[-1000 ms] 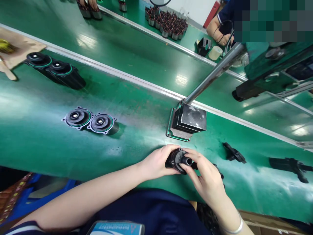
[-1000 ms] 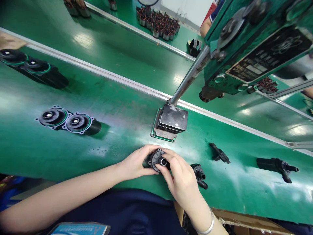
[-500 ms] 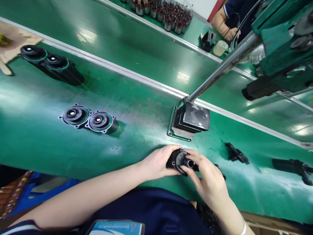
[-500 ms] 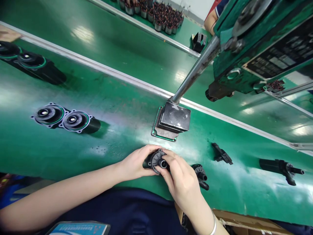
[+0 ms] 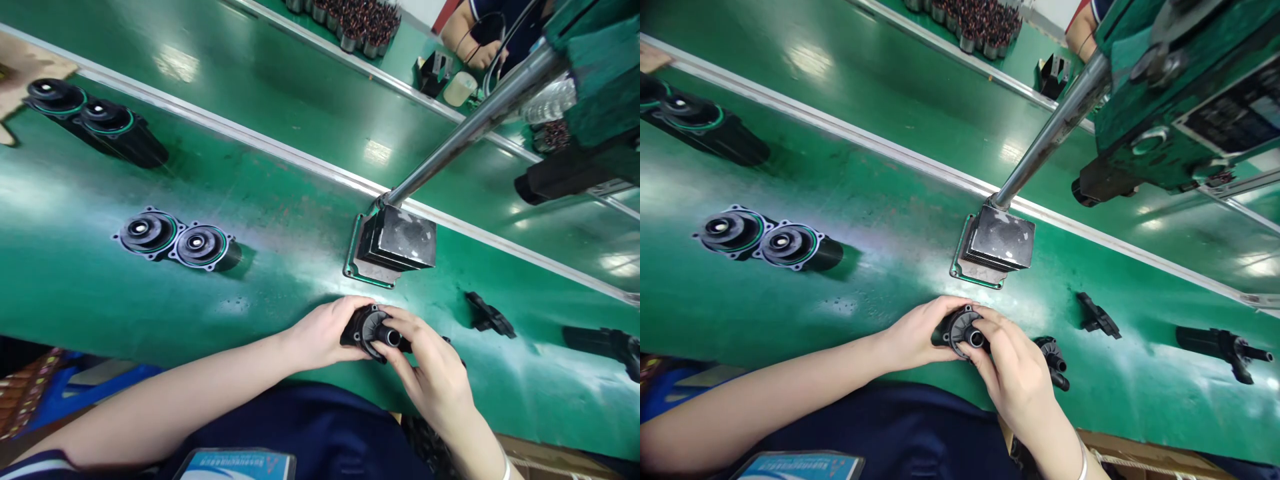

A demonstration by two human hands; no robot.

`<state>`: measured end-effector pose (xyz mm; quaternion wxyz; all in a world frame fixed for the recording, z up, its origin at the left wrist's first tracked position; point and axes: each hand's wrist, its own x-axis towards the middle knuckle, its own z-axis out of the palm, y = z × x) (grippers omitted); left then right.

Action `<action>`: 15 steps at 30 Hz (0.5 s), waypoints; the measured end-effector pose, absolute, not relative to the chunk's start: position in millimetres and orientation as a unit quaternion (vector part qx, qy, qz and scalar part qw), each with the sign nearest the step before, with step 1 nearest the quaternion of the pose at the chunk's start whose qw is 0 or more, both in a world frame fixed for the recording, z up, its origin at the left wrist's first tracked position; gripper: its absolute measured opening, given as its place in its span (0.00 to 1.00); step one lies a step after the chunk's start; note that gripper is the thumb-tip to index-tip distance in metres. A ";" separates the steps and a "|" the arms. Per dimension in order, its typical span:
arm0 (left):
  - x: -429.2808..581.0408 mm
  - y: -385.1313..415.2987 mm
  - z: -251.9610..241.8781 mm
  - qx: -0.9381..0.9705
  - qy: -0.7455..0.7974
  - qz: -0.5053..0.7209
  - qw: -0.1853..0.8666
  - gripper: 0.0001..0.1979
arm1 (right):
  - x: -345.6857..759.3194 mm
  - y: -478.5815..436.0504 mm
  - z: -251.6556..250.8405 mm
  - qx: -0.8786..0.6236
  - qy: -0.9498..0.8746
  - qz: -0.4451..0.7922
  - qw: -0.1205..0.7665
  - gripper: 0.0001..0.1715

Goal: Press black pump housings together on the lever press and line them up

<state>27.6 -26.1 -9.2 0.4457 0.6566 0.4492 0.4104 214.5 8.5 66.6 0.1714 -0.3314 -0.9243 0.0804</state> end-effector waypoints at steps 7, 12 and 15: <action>27.9 -27.1 -10.2 0.664 0.442 0.418 0.434 0.35 | 212.9 6.8 66.8 -0.345 -0.919 0.085 0.170 0.13; 24.9 -26.4 -16.0 0.726 0.388 0.432 0.370 0.27 | 209.7 3.5 63.5 -0.357 -0.907 0.099 0.200 0.14; 26.4 -25.9 -21.9 0.744 0.374 0.434 0.343 0.25 | 208.9 -1.2 53.9 -0.372 -0.890 0.135 0.227 0.13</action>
